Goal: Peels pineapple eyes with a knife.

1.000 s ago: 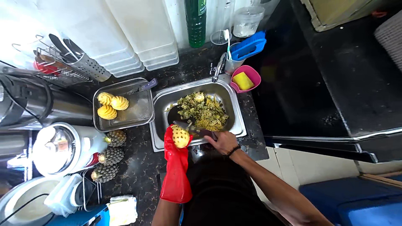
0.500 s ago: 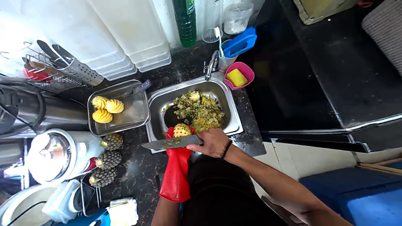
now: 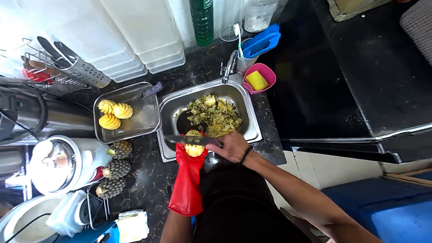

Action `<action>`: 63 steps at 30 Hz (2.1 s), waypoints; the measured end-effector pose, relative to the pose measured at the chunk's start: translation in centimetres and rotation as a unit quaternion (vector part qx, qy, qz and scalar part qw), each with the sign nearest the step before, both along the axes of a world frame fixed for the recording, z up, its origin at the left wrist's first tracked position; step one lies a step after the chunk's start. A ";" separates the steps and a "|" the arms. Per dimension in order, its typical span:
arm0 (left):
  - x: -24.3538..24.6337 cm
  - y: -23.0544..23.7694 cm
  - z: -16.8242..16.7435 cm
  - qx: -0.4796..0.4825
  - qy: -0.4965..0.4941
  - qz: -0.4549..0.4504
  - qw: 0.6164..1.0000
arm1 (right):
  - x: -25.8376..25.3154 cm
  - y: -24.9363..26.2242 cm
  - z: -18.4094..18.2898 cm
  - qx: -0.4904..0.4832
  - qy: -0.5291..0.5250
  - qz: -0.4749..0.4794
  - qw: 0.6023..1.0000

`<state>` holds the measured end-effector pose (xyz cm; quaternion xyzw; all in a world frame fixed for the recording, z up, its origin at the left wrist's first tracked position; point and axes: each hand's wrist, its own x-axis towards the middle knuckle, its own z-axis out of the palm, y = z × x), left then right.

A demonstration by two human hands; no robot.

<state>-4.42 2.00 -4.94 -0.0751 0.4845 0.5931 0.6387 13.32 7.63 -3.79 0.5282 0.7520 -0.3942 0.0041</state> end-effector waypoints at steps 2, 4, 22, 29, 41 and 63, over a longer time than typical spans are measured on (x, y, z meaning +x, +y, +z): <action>0.3 -0.5 -0.3 0.044 -0.002 -0.013 0.999 | -1.0 -0.4 1.1 0.012 0.001 0.029 1.000; 0.4 -0.7 0.1 0.040 0.006 -0.008 0.999 | -1.4 -0.3 1.5 0.018 -0.020 0.040 0.999; -3.2 0.6 1.1 -0.035 0.041 -0.010 0.998 | 1.0 0.5 -5.7 0.013 -0.023 -0.034 0.999; -2.6 0.2 1.5 -0.038 0.089 -0.041 0.994 | -1.3 -0.4 -0.7 -0.027 0.031 0.012 0.999; -3.0 0.1 0.7 -0.033 0.035 -0.046 0.998 | 1.0 0.7 -3.2 -0.053 -0.053 -0.024 0.997; 0.0 -2.4 2.1 -0.033 0.259 -0.074 0.963 | -1.2 -1.4 0.0 0.030 -0.019 0.043 0.998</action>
